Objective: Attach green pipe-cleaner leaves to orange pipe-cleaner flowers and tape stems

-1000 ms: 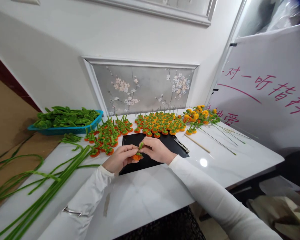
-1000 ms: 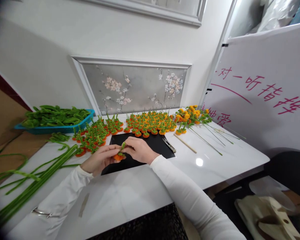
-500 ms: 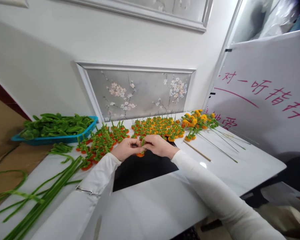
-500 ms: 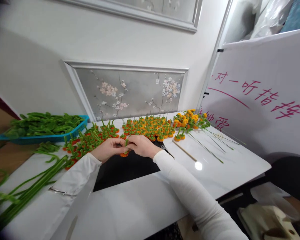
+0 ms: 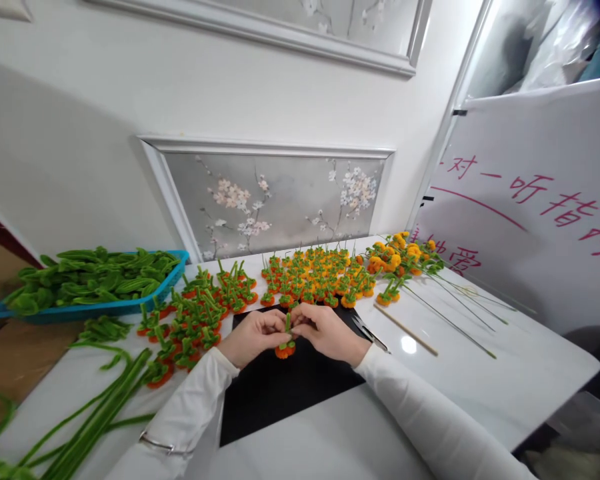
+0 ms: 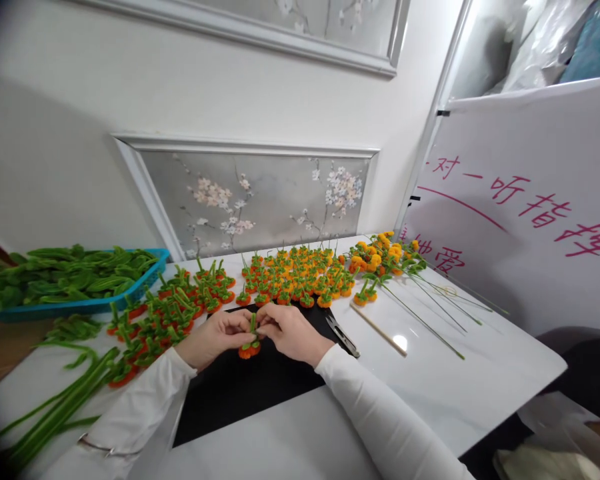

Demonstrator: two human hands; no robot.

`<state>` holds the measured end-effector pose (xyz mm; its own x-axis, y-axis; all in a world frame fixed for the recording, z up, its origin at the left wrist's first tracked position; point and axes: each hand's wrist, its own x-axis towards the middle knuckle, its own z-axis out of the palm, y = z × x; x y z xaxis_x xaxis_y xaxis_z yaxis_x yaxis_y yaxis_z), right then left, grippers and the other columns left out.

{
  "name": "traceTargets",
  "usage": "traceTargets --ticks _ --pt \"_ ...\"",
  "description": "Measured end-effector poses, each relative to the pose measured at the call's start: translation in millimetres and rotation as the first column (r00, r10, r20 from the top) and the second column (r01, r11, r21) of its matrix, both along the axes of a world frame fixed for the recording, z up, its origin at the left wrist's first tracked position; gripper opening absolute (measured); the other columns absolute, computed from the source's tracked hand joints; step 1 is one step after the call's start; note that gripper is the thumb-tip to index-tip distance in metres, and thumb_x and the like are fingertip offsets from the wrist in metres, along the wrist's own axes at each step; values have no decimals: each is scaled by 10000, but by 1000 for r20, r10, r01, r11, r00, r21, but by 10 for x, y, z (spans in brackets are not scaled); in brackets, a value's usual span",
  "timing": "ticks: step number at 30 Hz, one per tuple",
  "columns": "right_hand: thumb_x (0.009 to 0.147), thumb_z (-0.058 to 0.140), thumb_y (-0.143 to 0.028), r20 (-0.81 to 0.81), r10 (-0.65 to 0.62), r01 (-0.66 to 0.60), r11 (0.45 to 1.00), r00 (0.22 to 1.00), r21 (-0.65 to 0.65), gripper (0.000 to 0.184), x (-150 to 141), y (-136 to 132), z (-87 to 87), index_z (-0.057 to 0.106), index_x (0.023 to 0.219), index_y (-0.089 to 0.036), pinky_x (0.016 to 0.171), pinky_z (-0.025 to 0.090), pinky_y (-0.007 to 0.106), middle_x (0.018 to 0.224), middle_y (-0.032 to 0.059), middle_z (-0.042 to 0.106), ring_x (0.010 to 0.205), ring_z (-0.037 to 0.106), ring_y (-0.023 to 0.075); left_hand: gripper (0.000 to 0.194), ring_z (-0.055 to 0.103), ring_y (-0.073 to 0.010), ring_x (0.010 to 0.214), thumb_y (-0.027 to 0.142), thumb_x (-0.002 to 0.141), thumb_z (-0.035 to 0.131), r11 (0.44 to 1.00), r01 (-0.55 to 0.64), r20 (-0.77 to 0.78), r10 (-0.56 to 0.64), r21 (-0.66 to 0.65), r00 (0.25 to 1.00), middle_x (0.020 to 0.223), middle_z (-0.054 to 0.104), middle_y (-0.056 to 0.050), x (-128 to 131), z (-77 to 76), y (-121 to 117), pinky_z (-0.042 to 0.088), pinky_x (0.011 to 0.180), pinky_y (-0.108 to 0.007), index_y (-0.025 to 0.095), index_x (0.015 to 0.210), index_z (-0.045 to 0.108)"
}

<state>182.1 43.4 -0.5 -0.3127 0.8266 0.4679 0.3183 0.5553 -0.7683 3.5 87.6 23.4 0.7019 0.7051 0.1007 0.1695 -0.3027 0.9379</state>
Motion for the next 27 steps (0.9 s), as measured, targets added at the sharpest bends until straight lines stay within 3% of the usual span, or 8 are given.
traceTargets --ticks 5,10,13,16,18,21,24,27 --pt "777 570 -174 -100 17 -23 997 995 -68 186 -6 67 -99 591 961 -167 594 408 195 685 -22 533 607 477 87 177 508 -107 648 246 649 699 997 -16 -15 14 -70 1000 761 515 -9 19 -1 -32 434 602 -226 134 536 622" --pt "763 615 -240 -179 41 -61 993 983 -103 105 14 100 -103 621 801 -142 552 385 181 683 -8 543 585 454 74 215 517 -96 664 326 691 671 962 -32 28 41 -270 999 957 489 -40 14 9 -108 461 526 -204 123 634 631" --pt "766 613 -241 -153 27 -43 994 988 -102 96 12 83 -85 615 776 -146 573 399 187 722 2 567 609 489 83 261 518 -108 704 373 695 670 899 10 77 26 -437 997 948 489 -39 -6 25 -138 514 627 -267 119 644 637" --pt "779 584 -211 -120 -29 19 996 992 -85 62 -6 63 -82 602 772 -152 576 396 187 725 1 572 609 493 84 300 524 -142 763 433 733 613 872 5 93 47 -489 995 889 518 -37 2 53 -154 519 710 -349 135 706 637" --pt "776 574 -188 -97 -98 92 994 990 -63 37 -25 53 -91 591 769 -156 550 375 183 698 -8 556 583 470 81 272 525 -145 734 413 706 642 902 -60 46 89 -428 995 811 543 -23 27 58 -157 511 702 -346 149 768 630" --pt "774 566 -184 -33 -173 172 985 984 -28 28 -56 38 -114 584 762 -166 510 347 185 677 -12 537 557 444 83 201 526 -145 684 295 644 698 976 -144 -36 140 -161 989 751 576 -18 67 19 -142 483 673 -295 150 762 626" --pt "787 556 -192 39 -192 191 981 981 12 34 -68 28 -121 582 772 -176 524 361 195 696 -5 549 577 468 93 95 537 -156 705 237 665 658 978 -199 -57 202 58 978 837 601 -53 79 -50 -101 461 664 -271 148 656 624" --pt "811 546 -196 54 -198 196 980 979 40 54 -43 34 -93 595 830 -185 583 401 206 750 7 579 637 516 106 83 547 -159 715 230 655 660 971 -240 -55 240 6 969 897 597 -61 71 -84 -70 470 677 -279 148 649 648"
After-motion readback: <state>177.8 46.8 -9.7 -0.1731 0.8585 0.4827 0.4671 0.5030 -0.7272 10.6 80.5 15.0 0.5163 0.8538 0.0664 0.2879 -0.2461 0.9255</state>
